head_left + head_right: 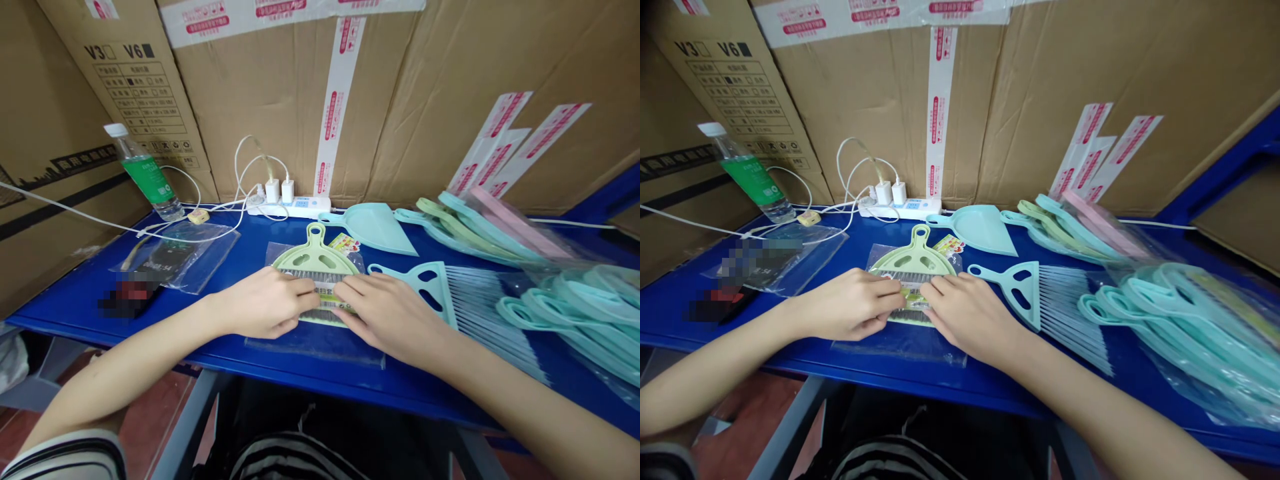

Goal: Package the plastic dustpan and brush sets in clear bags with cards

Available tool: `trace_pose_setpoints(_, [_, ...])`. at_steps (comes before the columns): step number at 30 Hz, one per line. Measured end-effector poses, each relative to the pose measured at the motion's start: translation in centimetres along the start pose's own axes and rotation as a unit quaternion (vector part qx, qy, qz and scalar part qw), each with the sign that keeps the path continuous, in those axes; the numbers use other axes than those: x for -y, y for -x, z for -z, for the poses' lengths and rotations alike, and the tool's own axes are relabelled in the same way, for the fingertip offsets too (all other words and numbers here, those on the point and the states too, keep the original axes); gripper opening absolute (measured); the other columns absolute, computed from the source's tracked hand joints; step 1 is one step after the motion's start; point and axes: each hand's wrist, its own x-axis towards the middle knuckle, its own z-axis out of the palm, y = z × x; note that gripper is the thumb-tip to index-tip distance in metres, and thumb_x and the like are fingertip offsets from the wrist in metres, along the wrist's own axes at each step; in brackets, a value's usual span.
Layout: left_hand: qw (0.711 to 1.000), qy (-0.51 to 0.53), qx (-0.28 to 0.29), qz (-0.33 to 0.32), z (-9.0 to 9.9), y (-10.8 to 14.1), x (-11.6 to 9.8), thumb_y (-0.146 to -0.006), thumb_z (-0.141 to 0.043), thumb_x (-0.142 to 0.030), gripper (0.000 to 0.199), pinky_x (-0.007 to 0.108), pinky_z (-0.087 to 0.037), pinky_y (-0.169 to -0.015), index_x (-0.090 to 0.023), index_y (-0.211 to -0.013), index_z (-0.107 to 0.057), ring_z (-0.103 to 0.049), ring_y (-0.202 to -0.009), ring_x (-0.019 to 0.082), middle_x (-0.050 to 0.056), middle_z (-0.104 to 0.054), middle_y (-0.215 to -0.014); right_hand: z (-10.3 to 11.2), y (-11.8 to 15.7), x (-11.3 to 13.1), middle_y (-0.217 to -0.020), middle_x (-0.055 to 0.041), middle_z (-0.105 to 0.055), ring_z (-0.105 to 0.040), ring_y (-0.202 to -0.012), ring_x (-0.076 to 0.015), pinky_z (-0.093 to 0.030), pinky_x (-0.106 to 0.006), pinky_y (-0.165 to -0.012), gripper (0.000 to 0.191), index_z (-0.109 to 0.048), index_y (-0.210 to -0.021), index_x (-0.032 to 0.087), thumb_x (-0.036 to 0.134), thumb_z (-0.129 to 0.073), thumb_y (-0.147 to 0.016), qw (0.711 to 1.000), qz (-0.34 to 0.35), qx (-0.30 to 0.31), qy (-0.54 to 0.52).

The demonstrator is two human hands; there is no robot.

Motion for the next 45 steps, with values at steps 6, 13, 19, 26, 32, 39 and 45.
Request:
trace_pose_setpoints(6, [0.994, 0.109, 0.026, -0.006, 0.7, 0.3, 0.8, -0.085, -0.052, -0.009, 0.015, 0.028, -0.039, -0.053, -0.019, -0.074, -0.055, -0.056, -0.061, 0.014, -0.001, -0.061, -0.069, 0.7, 0.2, -0.5, -0.070, 0.0005, -0.062, -0.057, -0.063, -0.0160, -0.041, -0.028, -0.063, 0.018, -0.058, -0.077, 0.019, 0.007, -0.053, -0.089, 0.996, 0.063, 0.040, -0.048])
trace_pose_setpoints(13, [0.980, 0.190, 0.061, 0.023, 0.6, 0.5, 1.0, -0.080, -0.056, -0.006, 0.016, 0.024, -0.036, -0.052, -0.019, -0.071, -0.056, -0.054, -0.058, 0.011, -0.003, -0.060, -0.066, 1.7, 0.6, -0.3, -0.082, -0.0024, -0.068, -0.063, -0.076, -0.0192, -0.046, -0.030, -0.067, 0.021, -0.060, -0.083, 0.020, 0.000, -0.057, -0.078, 0.987, 0.030, 0.129, -0.088])
trace_pose_setpoints(19, [0.971, 0.207, 0.111, 0.050, 0.9, 0.8, 1.4, -0.074, -0.063, -0.004, 0.016, 0.023, -0.033, -0.052, -0.019, -0.074, -0.057, -0.053, -0.057, 0.010, -0.006, -0.060, -0.064, 2.5, 0.8, -0.4, -0.083, -0.0046, -0.069, -0.063, -0.075, -0.0194, -0.046, -0.030, -0.068, 0.021, -0.062, -0.082, 0.019, 0.000, -0.057, -0.076, 0.981, -0.014, 0.161, -0.107])
trace_pose_setpoints(26, [0.963, 0.232, 0.119, 0.065, 1.0, 0.9, 1.8, -0.073, -0.061, -0.008, 0.012, 0.023, -0.031, -0.050, -0.019, -0.075, -0.057, -0.052, -0.053, 0.010, -0.006, -0.058, -0.061, 2.4, 1.0, -0.6, -0.075, -0.0028, -0.066, -0.059, -0.069, -0.0178, -0.043, -0.029, -0.063, 0.021, -0.059, -0.072, 0.020, -0.001, -0.054, -0.075, 0.979, -0.018, 0.153, -0.137])
trace_pose_setpoints(32, [0.965, 0.224, 0.113, 0.074, 0.9, 0.7, 1.5, -0.069, -0.061, -0.005, 0.017, 0.023, -0.030, -0.050, -0.020, -0.072, -0.053, -0.051, -0.053, 0.011, -0.006, -0.057, -0.059, 2.5, 1.1, -0.5, -0.083, -0.0037, -0.067, -0.063, -0.077, -0.0191, -0.045, -0.030, -0.065, 0.017, -0.057, -0.077, 0.020, 0.004, -0.056, -0.081, 0.972, -0.029, 0.171, -0.157])
trace_pose_setpoints(39, [0.969, 0.202, 0.115, 0.078, 0.7, 0.6, 1.6, -0.069, -0.061, -0.005, 0.017, 0.024, -0.029, -0.050, -0.020, -0.073, -0.053, -0.049, -0.052, 0.011, -0.006, -0.058, -0.060, 2.8, 1.2, -0.5, -0.090, -0.0043, -0.070, -0.066, -0.077, -0.0198, -0.045, -0.030, -0.063, 0.026, -0.061, -0.089, 0.019, -0.002, -0.055, -0.075, 0.971, -0.038, 0.191, -0.140])
trace_pose_setpoints(45, [0.967, 0.214, 0.109, 0.081, 0.3, 0.6, 1.7, -0.070, -0.059, -0.005, 0.016, 0.023, -0.030, -0.051, -0.019, -0.074, -0.053, -0.050, -0.052, 0.011, -0.006, -0.058, -0.060, 2.7, 1.1, -0.4, -0.087, -0.0031, -0.070, -0.066, -0.070, -0.0185, -0.042, -0.028, -0.056, 0.027, -0.060, -0.088, 0.020, -0.004, -0.054, -0.077, 0.960, -0.068, 0.231, -0.144])
